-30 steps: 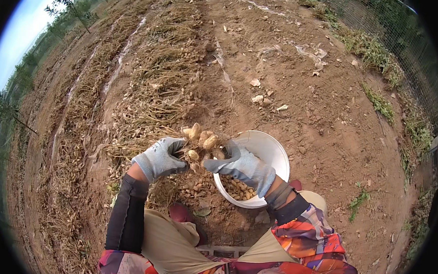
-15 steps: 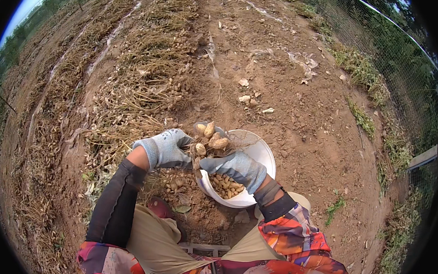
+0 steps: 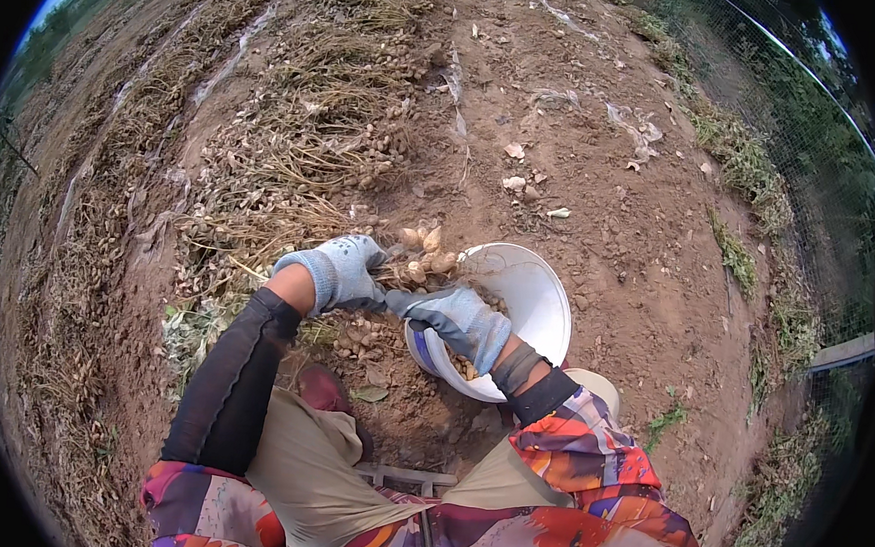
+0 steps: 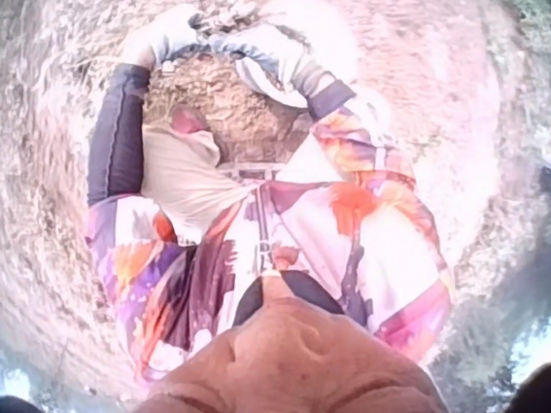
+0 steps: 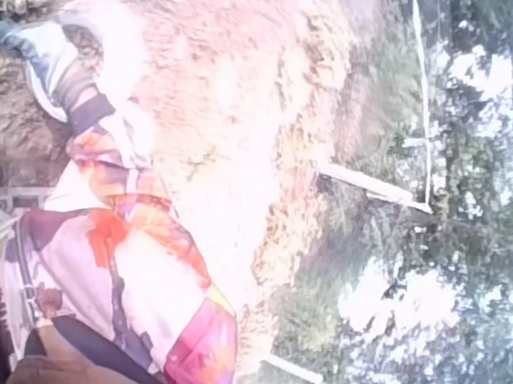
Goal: The person kneels in a garden bed and pulls up peanut plants by hand, shaking off soil and detaching the peanut pods from the roots. The pods are collected into a white bucket placed between the legs.
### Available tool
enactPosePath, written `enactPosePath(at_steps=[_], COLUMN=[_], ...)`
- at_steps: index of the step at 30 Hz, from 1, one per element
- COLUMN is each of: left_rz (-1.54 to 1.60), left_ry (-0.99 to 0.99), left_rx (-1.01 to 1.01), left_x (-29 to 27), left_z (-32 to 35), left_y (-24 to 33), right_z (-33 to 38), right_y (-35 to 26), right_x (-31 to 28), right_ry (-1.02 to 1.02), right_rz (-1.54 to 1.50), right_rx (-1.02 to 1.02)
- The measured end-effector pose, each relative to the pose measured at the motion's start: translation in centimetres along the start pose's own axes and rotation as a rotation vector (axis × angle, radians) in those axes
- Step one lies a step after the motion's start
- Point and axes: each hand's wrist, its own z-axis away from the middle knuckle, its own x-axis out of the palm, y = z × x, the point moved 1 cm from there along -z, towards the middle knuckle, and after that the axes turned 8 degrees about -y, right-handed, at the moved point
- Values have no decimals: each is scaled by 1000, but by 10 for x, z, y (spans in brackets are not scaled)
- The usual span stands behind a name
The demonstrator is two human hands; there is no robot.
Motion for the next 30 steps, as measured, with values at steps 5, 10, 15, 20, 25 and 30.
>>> enactPosePath(at_steps=[5,10,15,20,25,30], left_rz=[-61,-100,-107,-158,-181,-162], left_ry=[89,68,8,-2,-38,-11], left_rx=[-5,10,-20,8,55,63], left_x=[3,8,3,8,5,5], left_z=[6,2,9,8,13,12], left_y=[-3,-7,-12,-7,7,7], right_z=[-10,-8,-17,-20,-11,-12], right_y=[7,-16,-6,16,22,22], right_x=[16,17,5,-6,-4,-6], right_ry=[-58,-61,-146,-209,-243,-182], right_rz=[-566,-279,26,330,221,530], right_rx=[5,-54,37,-207,-331,-423])
